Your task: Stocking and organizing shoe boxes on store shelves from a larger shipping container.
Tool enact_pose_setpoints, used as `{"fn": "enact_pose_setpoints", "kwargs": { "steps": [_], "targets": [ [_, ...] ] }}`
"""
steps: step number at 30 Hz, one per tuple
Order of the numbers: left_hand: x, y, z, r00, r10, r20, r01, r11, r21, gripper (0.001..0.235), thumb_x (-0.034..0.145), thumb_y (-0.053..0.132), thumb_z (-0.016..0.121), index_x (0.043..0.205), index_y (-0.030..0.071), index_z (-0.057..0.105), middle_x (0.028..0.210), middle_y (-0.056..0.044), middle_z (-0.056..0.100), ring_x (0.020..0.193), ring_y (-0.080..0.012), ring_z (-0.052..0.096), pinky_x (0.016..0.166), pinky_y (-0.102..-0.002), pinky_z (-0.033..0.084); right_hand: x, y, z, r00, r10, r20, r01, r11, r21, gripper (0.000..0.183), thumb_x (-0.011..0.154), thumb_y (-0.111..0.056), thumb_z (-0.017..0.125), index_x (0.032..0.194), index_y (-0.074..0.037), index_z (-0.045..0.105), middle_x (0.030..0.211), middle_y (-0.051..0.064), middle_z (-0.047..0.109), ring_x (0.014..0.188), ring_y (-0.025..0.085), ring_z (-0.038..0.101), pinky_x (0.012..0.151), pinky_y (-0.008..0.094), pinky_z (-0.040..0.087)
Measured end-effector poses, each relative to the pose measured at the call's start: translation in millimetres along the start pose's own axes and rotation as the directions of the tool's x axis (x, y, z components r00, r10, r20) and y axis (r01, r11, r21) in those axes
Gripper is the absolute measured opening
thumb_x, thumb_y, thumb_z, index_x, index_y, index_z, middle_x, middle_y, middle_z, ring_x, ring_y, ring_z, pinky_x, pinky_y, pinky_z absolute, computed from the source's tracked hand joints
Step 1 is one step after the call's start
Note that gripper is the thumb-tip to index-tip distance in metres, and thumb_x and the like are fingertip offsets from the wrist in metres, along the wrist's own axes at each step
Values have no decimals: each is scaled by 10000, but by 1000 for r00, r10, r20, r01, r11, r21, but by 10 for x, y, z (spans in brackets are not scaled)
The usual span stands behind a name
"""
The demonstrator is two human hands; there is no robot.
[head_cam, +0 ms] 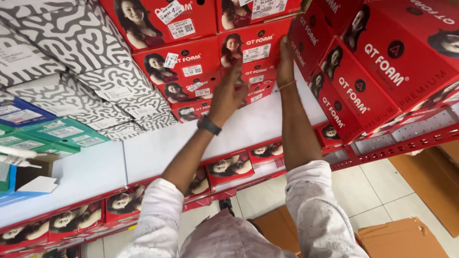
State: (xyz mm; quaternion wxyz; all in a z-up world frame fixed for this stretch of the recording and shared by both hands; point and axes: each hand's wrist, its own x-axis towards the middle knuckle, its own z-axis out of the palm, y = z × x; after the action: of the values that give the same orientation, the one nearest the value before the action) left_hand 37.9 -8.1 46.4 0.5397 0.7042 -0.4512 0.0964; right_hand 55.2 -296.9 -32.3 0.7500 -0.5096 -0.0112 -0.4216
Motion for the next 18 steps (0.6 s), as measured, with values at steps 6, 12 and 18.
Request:
{"fn": "enact_pose_setpoints", "kwargs": {
  "steps": [6, 12, 18],
  "targets": [
    [120, 17, -70, 994, -110, -16, 110, 992, 65, 600, 959, 145, 726, 1498, 144, 463, 1211, -124, 700, 1003, -282, 760, 835, -389, 627, -174, -622, 300, 991, 108, 81, -84, 963, -254, 710, 1095, -500, 486, 1567, 20, 383, 1636, 106, 406, 1516, 254, 354, 1275, 389, 259],
    [150, 60, -54, 989, 141, -42, -127, 964, 235, 616, 952, 139, 714, 1485, 82, 410, 1432, -220, 550, 1229, -407, 616, 966, -451, 566, 70, -1239, 452, 933, 53, 356, -127, 974, 189, 789, 1028, -661, 425, 1621, -149, 337, 1677, 85, 380, 1535, 278, 345, 1245, 500, 283],
    [116, 57, -126, 997, 64, 54, -78, 942, 326, 727, 938, 111, 702, 1559, 47, 330, 1472, -291, 449, 1300, -467, 515, 1069, -505, 491, 721, -820, 281, 972, -86, 218, 55, 988, 142, 762, 1065, -612, 496, 1634, -131, 335, 1692, 48, 360, 1561, 253, 355, 1286, 434, 293]
  ]
}}
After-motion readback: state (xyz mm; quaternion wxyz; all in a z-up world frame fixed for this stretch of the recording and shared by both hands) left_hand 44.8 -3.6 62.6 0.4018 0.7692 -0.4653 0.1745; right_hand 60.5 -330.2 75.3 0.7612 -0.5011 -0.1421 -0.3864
